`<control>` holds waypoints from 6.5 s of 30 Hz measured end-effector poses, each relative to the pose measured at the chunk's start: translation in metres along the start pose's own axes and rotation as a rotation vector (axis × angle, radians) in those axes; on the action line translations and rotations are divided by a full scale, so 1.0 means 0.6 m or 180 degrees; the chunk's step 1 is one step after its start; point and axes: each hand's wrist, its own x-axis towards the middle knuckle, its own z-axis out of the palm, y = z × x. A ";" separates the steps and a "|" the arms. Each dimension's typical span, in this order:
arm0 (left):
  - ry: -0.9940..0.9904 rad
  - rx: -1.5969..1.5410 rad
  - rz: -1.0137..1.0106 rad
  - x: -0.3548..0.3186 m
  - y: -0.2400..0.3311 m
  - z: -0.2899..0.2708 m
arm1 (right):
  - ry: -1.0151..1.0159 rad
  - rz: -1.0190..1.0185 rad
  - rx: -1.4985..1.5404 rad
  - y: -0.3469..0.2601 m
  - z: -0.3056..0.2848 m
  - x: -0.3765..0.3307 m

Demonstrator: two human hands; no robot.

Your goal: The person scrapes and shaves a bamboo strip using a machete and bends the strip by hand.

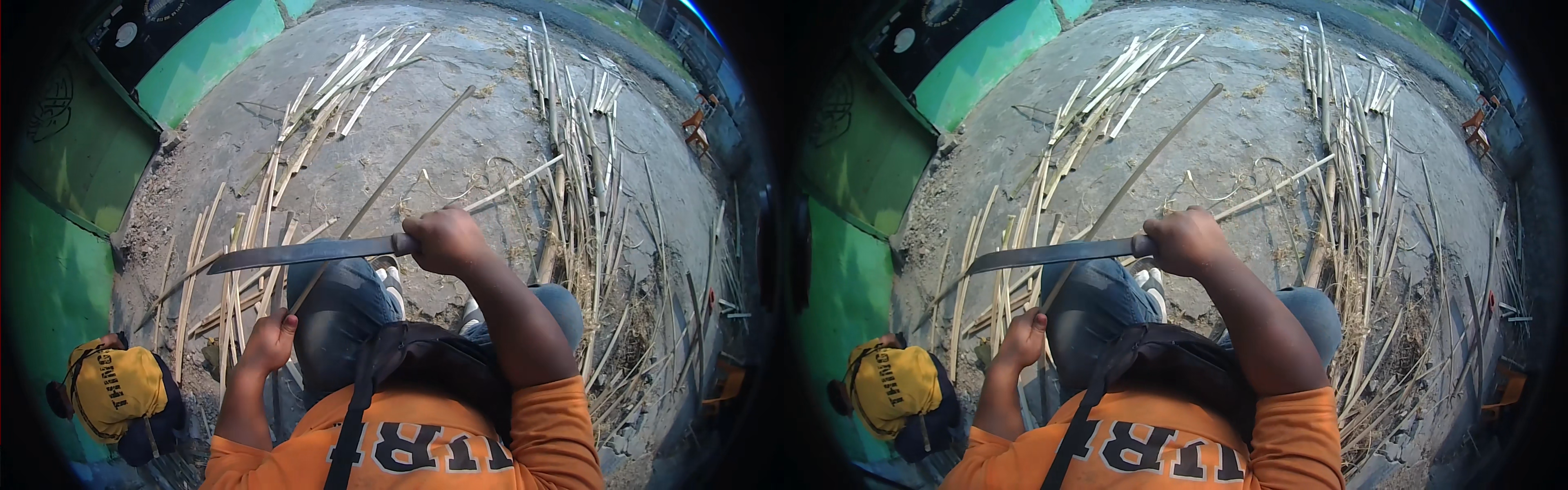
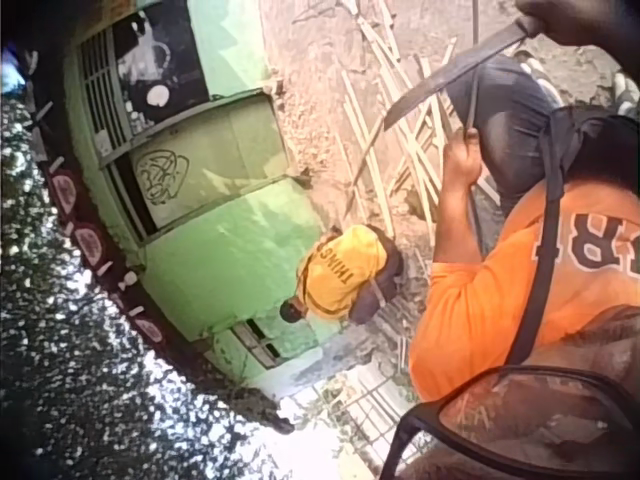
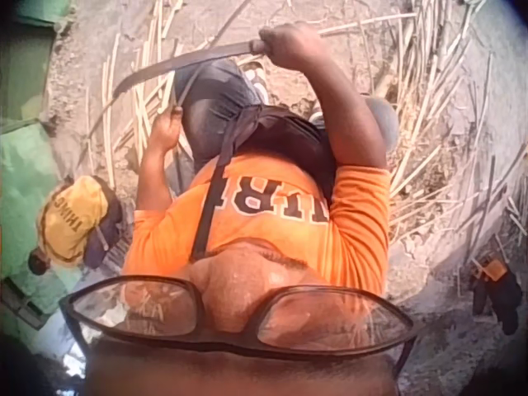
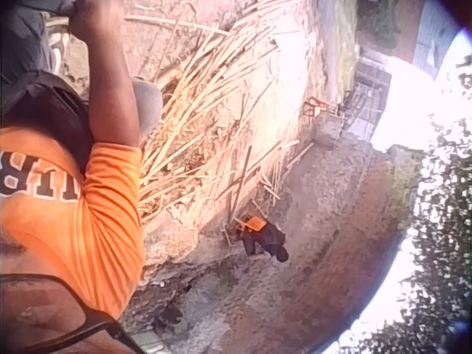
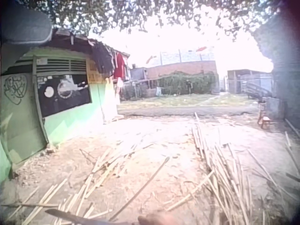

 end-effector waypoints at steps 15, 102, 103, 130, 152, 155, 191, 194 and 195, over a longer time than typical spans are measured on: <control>0.0007 -0.0214 0.0021 -0.009 0.005 -0.004 | -0.0109 0.0919 0.0229 -0.014 -0.019 -0.003; 0.0205 0.0337 0.0186 -0.007 0.008 0.000 | 0.0637 0.1146 0.0516 0.058 0.009 -0.010; 0.0199 0.0344 0.0188 -0.007 0.006 0.004 | 0.0421 0.0899 0.0412 0.038 0.013 -0.005; -0.0015 0.0030 0.0221 0.001 -0.011 -0.001 | 0.0825 0.0973 0.0645 0.123 0.031 -0.006; -0.0009 0.0223 0.0063 -0.004 0.007 -0.011 | 0.0357 0.1573 0.0395 0.075 -0.048 0.005; -0.0055 0.0196 -0.0014 -0.008 0.008 -0.016 | -0.0054 0.1332 0.0268 0.062 -0.068 -0.009; -0.0552 -0.1680 -0.0712 0.009 -0.049 0.019 | 0.1085 -0.0009 0.0045 0.037 0.003 -0.007; -0.0516 -0.1846 -0.0685 0.007 -0.069 0.030 | 0.0935 -0.0203 0.0111 0.020 0.008 -0.008; -0.0510 -0.1894 -0.0737 0.004 -0.069 0.030 | 0.0811 -0.0467 0.0026 0.010 0.003 -0.006</control>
